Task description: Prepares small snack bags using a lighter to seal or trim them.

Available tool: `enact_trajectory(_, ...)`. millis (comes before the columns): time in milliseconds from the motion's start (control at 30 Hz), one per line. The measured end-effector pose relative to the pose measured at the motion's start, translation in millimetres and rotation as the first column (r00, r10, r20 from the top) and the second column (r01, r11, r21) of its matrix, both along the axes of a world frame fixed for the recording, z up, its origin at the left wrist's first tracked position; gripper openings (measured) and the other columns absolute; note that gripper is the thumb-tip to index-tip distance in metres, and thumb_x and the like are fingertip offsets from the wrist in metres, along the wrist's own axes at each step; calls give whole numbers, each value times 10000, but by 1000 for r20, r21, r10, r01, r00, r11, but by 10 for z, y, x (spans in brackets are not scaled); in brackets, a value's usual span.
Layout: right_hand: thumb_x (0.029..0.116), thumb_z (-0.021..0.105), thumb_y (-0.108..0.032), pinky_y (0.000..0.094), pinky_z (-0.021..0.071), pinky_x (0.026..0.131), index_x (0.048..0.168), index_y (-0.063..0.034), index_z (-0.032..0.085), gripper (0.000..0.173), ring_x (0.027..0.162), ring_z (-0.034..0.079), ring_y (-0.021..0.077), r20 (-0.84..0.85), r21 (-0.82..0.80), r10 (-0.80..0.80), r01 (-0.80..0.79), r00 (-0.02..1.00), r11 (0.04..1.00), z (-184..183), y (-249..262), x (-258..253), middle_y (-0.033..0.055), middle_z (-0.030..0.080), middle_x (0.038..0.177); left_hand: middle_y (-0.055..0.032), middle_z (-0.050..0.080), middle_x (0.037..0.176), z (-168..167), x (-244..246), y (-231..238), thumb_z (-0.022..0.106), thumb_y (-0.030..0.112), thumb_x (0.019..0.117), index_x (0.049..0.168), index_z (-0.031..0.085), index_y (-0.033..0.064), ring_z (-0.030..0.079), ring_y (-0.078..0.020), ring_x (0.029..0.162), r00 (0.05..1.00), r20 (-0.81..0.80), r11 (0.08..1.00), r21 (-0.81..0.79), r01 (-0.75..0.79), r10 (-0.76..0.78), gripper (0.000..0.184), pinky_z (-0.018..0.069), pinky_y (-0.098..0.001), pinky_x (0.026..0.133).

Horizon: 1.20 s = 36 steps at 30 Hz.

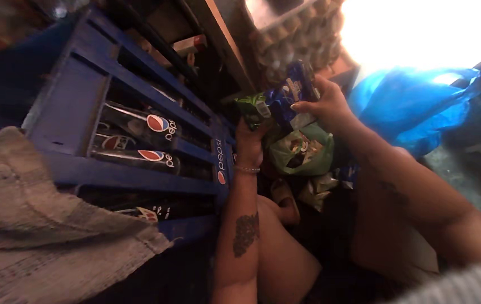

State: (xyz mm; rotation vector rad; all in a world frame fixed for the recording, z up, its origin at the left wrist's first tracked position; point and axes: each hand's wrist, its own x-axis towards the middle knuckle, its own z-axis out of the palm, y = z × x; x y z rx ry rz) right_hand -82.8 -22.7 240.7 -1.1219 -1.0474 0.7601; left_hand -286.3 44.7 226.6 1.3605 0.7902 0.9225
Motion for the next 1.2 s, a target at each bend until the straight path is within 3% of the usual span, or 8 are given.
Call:
enact_trajectory(133, 808, 818, -8, 306, 618, 846, 1171, -13, 613, 417, 935, 708, 117, -26, 27, -13, 14, 1000, 1000, -31, 26, 15, 70, 707, 1039, -52, 628, 1293, -18, 43, 7, 719, 88, 931, 1476, 418, 92, 651, -130, 1123, 999, 32, 998, 58, -19, 17, 623, 576, -346, 958)
enact_trajectory(267, 879, 785, -106, 350, 621, 790, 1149, -8, 613, 335, 874, 706, 154, -93, -47, -149, 145, 984, 988, -76, 67, 106, 97, 697, 994, -207, 182, 1674, -104, 75, 78, 815, 253, 864, 1629, 63, 15, 399, -263, 1464, 981, -88, 866, 489, -108, 173, 1098, 495, -385, 1083)
enact_trajectory(433, 966, 704, -151, 336, 607, 770, 1189, -27, 588, 280, 861, 696, 152, -281, -160, -258, 220, 925, 962, -39, 58, 124, 82, 687, 988, -332, 100, 1657, -206, 205, 41, 897, 438, 718, 1594, 340, 98, 65, -521, 1537, 854, -348, 465, 873, 145, 387, 1092, 104, -694, 1216)
enact_trajectory(533, 1001, 652, -146, 329, 607, 773, 1210, -37, 563, 253, 867, 697, 149, -354, -175, -181, 125, 918, 977, -25, 29, 79, 74, 686, 1000, -297, 192, 1650, -226, 309, 16, 900, 142, 732, 1563, 419, 159, 242, -476, 1514, 820, -359, 471, 873, 127, 446, 960, 279, -630, 1193)
enact_trajectory(667, 1096, 478, -315, 281, 589, 691, 1199, -71, 586, 286, 790, 674, 110, -336, -176, -48, -12, 941, 984, 22, -13, 79, 33, 678, 942, -221, 408, 1579, -221, 261, 86, 711, -93, 834, 1548, 372, -32, 443, -299, 1443, 942, -241, 726, 688, -3, 233, 793, 401, -398, 1174)
enact_trajectory(767, 1111, 438, -328, 288, 588, 623, 1200, -46, 592, 333, 725, 683, 140, -320, -150, -58, 10, 945, 989, 5, -10, 102, 63, 715, 949, -128, 642, 1322, -163, 239, -20, 623, 43, 998, 1469, 439, 27, 705, -226, 1104, 995, -10, 985, 143, -96, 99, 505, 625, -387, 916)
enact_trajectory(900, 1010, 661, -219, 268, 569, 602, 1184, -54, 570, 256, 664, 634, 106, -222, -190, -119, 77, 968, 979, -9, -5, 114, 43, 666, 897, -150, 706, 1126, -19, 168, -17, 474, 214, 1093, 1316, 510, 46, 738, -304, 981, 979, 204, 956, -290, 44, 17, 281, 640, -444, 821)
enact_trajectory(1200, 879, 780, -59, 311, 605, 682, 1182, -18, 587, 362, 760, 678, 142, -94, -168, -65, 49, 993, 985, -79, 23, 3, 92, 679, 978, -113, 701, 1146, -26, 124, -37, 414, 284, 1099, 1291, 526, 104, 730, -270, 993, 978, 156, 930, -322, 180, -136, 287, 643, -436, 746)
